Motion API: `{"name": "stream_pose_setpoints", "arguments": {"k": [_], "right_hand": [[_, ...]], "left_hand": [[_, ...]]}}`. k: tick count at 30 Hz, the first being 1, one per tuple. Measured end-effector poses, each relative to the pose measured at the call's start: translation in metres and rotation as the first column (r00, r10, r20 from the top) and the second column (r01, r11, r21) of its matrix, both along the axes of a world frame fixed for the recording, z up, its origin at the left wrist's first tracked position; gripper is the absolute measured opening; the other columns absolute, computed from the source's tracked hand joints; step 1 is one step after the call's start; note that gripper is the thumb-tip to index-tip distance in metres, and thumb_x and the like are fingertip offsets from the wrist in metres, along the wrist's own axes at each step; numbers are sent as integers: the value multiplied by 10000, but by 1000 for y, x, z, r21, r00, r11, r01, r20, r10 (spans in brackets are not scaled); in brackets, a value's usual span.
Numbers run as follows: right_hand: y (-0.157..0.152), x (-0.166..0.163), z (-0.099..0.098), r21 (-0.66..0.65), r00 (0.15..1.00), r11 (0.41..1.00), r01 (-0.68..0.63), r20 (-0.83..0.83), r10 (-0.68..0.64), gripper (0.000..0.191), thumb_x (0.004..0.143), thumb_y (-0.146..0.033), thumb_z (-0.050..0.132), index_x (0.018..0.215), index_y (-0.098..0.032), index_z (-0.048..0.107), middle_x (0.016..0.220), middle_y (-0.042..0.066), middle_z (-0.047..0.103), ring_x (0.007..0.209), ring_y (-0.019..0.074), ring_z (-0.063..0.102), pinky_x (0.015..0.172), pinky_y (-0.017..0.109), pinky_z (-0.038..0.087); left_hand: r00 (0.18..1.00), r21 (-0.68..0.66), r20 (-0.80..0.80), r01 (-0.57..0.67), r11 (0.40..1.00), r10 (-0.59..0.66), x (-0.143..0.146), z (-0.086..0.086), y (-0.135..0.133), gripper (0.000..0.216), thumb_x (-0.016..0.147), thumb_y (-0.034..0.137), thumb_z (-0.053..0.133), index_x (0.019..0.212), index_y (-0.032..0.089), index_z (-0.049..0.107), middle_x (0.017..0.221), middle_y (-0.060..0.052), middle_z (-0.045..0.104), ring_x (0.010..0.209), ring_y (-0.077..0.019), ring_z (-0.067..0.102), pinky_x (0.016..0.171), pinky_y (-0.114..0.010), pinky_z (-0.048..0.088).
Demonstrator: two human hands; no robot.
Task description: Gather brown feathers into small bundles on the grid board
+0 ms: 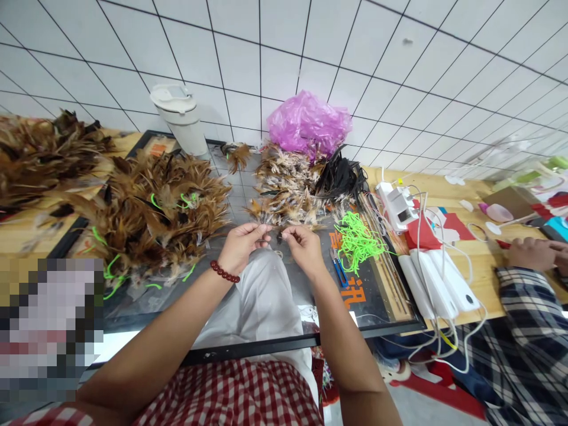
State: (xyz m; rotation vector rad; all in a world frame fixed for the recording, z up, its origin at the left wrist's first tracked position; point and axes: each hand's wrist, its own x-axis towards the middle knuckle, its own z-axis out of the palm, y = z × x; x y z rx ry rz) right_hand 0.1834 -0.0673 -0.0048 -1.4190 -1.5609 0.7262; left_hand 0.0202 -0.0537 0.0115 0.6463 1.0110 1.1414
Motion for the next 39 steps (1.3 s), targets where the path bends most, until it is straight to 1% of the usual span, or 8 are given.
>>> {"name": "stream_pose_setpoints", "arguments": {"k": [8,12,15,21,28,31,35,39], "right_hand": [[-2,-11,8,-72,912,996,48,-405,-73,191,795,-381,615,824,-196,576,674,-13,595,596,120,548,584,257,449],[-11,-13,14,264,990,954,142,-40,-137,130,858,-315,536,891,-210,606,876,56,626,853,172,608,806,343,493],[-16,-11,10,406,938,913,47,296,-180,147,858,-263,525,913,-237,658,950,76,571,917,186,568,820,356,491],[-16,-1,-7,410,867,908,-84,479,-136,230,850,-235,532,997,-300,698,953,66,542,820,171,507,760,342,471],[-18,0,9,360,807,910,-207,588,-49,274,837,-254,553,1075,-284,687,1069,83,579,850,179,521,855,398,416],[-18,-7,15,330,888,924,-196,460,24,295,832,-255,547,1096,-269,678,1139,87,573,920,185,551,859,390,439],[-14,-17,13,209,999,977,-30,30,24,231,843,-320,555,1003,-234,698,1003,72,627,927,181,583,785,337,480],[-9,-19,8,-126,902,976,-178,-417,110,332,827,-477,569,667,-194,636,644,14,605,637,139,563,635,290,471]], "left_hand": [[993,-62,84,92,994,-87,-2,3,-2,263,589,301,799,705,96,682,667,-46,647,549,-80,555,517,-207,438],[978,-109,109,189,976,-177,-2,7,-5,235,597,267,800,689,87,681,649,-51,640,536,-74,548,503,-189,430],[955,-95,131,279,956,-266,-2,9,-6,232,608,262,801,693,77,690,652,-61,640,565,-86,568,527,-195,448],[940,-129,207,301,945,-272,-3,7,-6,217,611,241,812,713,86,699,656,-54,644,601,-95,594,563,-202,460],[946,-151,229,269,951,-231,-1,3,-5,184,622,185,803,722,76,695,649,-54,645,604,-96,601,569,-202,472],[953,-129,234,226,966,-192,-1,1,-4,181,621,196,803,703,84,687,636,-44,642,580,-84,594,564,-190,480],[953,-54,203,242,969,-226,-4,2,-3,231,598,263,817,670,98,673,630,-30,633,528,-63,558,503,-167,455],[875,-40,164,466,884,-455,-6,4,-4,266,603,309,812,618,97,653,575,-32,601,478,-68,535,438,-168,415]]}}
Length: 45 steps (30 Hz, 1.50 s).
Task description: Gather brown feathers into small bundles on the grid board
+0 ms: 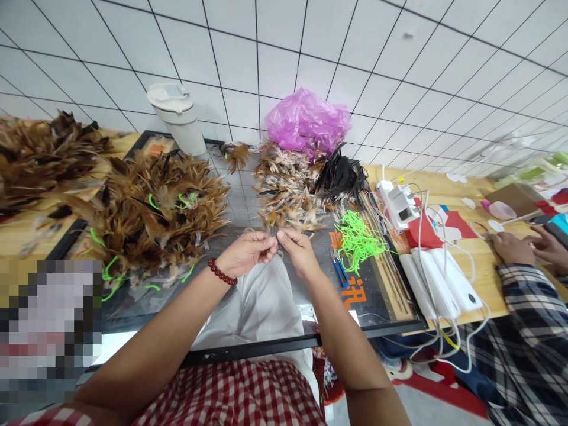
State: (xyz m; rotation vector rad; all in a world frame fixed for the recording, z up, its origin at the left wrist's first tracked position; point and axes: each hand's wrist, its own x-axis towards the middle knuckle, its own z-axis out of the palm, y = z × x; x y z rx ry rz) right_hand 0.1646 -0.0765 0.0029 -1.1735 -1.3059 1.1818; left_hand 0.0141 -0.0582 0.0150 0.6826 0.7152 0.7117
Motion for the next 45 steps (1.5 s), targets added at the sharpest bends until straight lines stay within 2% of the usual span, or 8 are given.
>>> {"name": "stream_pose_setpoints", "arguments": {"k": [4,11,16,20,24,31,37,45], "right_hand": [[0,1,0,-201,961,969,-146,-261,91,376,710,-530,681,585,-189,584,527,-16,575,499,112,512,540,263,450],[3,0,-2,-174,971,983,65,-214,-102,311,656,-391,764,532,-174,580,483,-44,497,464,72,429,466,214,361],[1,1,1,22,997,997,77,6,-77,248,745,-432,679,820,-198,652,694,-11,551,587,99,471,567,246,427],[-2,3,8,342,902,936,83,374,-217,540,706,-383,723,1199,-231,564,898,25,547,690,125,470,663,285,457],[-2,9,7,459,776,879,130,504,-378,470,783,-394,651,1210,-224,556,879,38,565,706,153,495,689,311,466],[6,24,-4,365,539,930,-37,791,-289,193,876,-286,531,950,-212,693,912,64,628,886,191,568,804,318,432],[3,21,-1,231,366,961,-150,916,-163,147,868,-266,540,884,-210,675,942,74,636,935,226,535,785,329,375],[0,15,3,410,318,865,-288,893,-318,189,927,-200,417,894,-173,601,861,71,651,838,207,535,790,330,318]], "left_hand": [[988,-87,35,150,985,-148,0,0,-2,237,610,280,809,637,97,662,561,-33,595,461,-69,536,429,-169,417],[993,-10,-89,81,997,-82,6,-1,-5,351,618,403,795,745,88,707,721,-113,687,622,-154,650,578,-259,524],[994,-37,-52,-97,995,95,7,-4,-3,259,635,330,794,686,102,683,694,-78,665,629,-127,626,624,-257,515],[984,-91,44,-168,982,172,5,-5,-2,218,638,275,787,742,107,697,798,-72,670,704,-117,616,717,-279,513],[961,-67,54,-268,961,272,4,-3,0,218,624,271,789,733,109,692,752,-57,658,708,-117,612,688,-253,492],[812,-33,15,-583,812,584,-1,0,10,237,633,260,777,781,103,680,583,6,581,549,-63,539,500,-170,386],[879,3,-59,-474,880,474,1,2,5,220,667,296,743,719,99,661,602,-25,608,539,-79,554,505,-191,421],[799,409,-441,-226,884,408,8,-8,1,150,734,262,628,679,134,684,580,-18,632,551,-118,583,532,-223,463]]}}
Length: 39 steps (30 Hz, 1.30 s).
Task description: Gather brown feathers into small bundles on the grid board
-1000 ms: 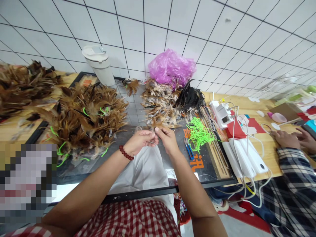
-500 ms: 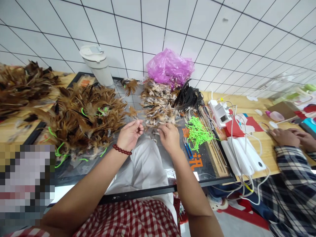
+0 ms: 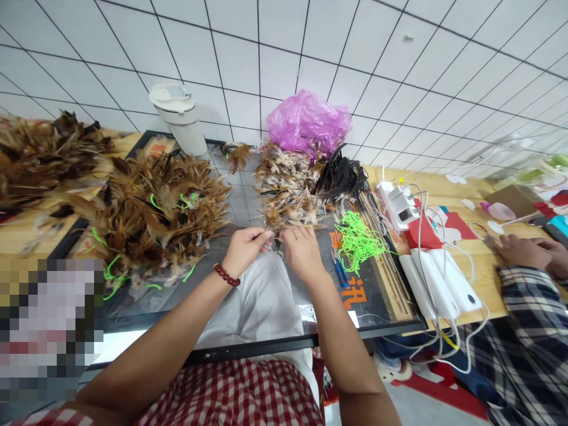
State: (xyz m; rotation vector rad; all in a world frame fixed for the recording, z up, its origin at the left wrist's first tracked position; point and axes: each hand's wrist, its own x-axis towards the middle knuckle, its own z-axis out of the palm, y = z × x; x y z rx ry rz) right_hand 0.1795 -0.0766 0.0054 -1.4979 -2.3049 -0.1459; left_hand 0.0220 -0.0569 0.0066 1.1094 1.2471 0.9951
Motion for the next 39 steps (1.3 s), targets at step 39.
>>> {"name": "stream_pose_setpoints", "arguments": {"k": [39], "right_hand": [[-3,-12,3,-24,764,1000,-16,-645,-4,531,766,-347,673,1264,-246,517,860,22,518,785,170,499,725,333,465]], "left_hand": [[727,-352,686,300,887,26,2,-1,-4,117,708,212,712,728,105,670,737,-32,626,624,-87,574,666,-257,497]]}}
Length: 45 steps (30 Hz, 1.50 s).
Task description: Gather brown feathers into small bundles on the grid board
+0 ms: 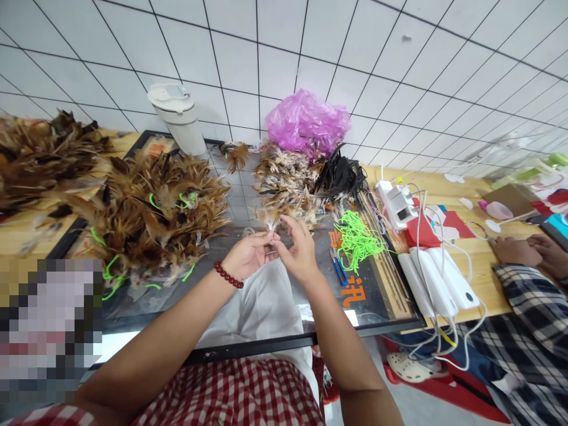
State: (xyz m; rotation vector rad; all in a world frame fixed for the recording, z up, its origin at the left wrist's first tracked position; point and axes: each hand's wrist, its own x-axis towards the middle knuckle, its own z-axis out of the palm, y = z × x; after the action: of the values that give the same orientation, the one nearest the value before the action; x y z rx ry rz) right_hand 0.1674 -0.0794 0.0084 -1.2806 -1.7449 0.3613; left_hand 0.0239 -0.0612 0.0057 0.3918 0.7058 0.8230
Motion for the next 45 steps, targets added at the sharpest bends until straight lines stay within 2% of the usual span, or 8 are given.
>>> {"name": "stream_pose_setpoints", "arguments": {"k": [4,8,13,17,22,31,36,45], "right_hand": [[2,3,-5,51,997,998,42,61,-45,483,817,-338,625,1271,-223,506,855,25,525,763,167,508,711,316,457],[7,17,-8,42,963,998,50,264,-60,233,885,-225,507,1071,-227,648,898,55,578,850,183,533,764,323,417],[8,24,-7,-84,854,988,-132,496,156,346,858,-83,462,1056,-262,683,968,58,600,909,185,509,795,324,364],[7,20,-7,-180,808,960,-214,520,277,316,847,-94,495,1036,-271,676,1002,47,585,934,182,494,802,314,353],[6,17,-9,-149,796,982,-114,579,180,139,891,-189,493,885,-203,631,1015,63,611,938,209,501,805,331,343],[2,11,-4,66,871,995,-79,490,36,196,919,-154,400,899,-184,593,874,68,646,856,204,531,813,341,354],[3,11,-4,54,900,991,-123,426,88,197,912,-139,398,890,-183,589,862,63,646,856,195,543,810,335,376],[2,10,-4,5,970,999,-50,238,47,121,899,-276,501,857,-212,595,801,48,645,787,189,562,771,327,426]], "left_hand": [[981,85,-81,-169,982,176,0,2,1,160,686,243,729,712,104,655,727,-42,637,646,-100,591,635,-239,478],[905,203,-148,-368,907,400,-2,5,5,207,707,311,718,752,124,642,577,9,576,500,-65,508,481,-190,376],[873,225,-191,-406,886,448,-4,4,8,221,699,318,724,751,120,641,560,22,559,489,-52,489,472,-180,366],[889,210,-210,-365,907,406,-3,2,8,241,683,327,735,743,113,641,575,15,567,489,-51,494,468,-179,377],[908,209,-253,-285,935,334,-2,2,5,237,667,314,744,728,102,655,627,-16,605,546,-71,545,497,-192,434],[891,238,-418,-82,968,178,1,3,3,237,657,310,752,663,94,655,676,-66,657,542,-122,607,455,-223,471],[867,283,-447,-94,954,218,1,1,3,199,684,290,727,648,106,659,646,-55,651,535,-115,599,440,-206,466],[832,351,-553,181,919,47,0,3,2,228,762,198,630,550,115,618,509,-31,592,419,-83,529,431,-199,440]]}}
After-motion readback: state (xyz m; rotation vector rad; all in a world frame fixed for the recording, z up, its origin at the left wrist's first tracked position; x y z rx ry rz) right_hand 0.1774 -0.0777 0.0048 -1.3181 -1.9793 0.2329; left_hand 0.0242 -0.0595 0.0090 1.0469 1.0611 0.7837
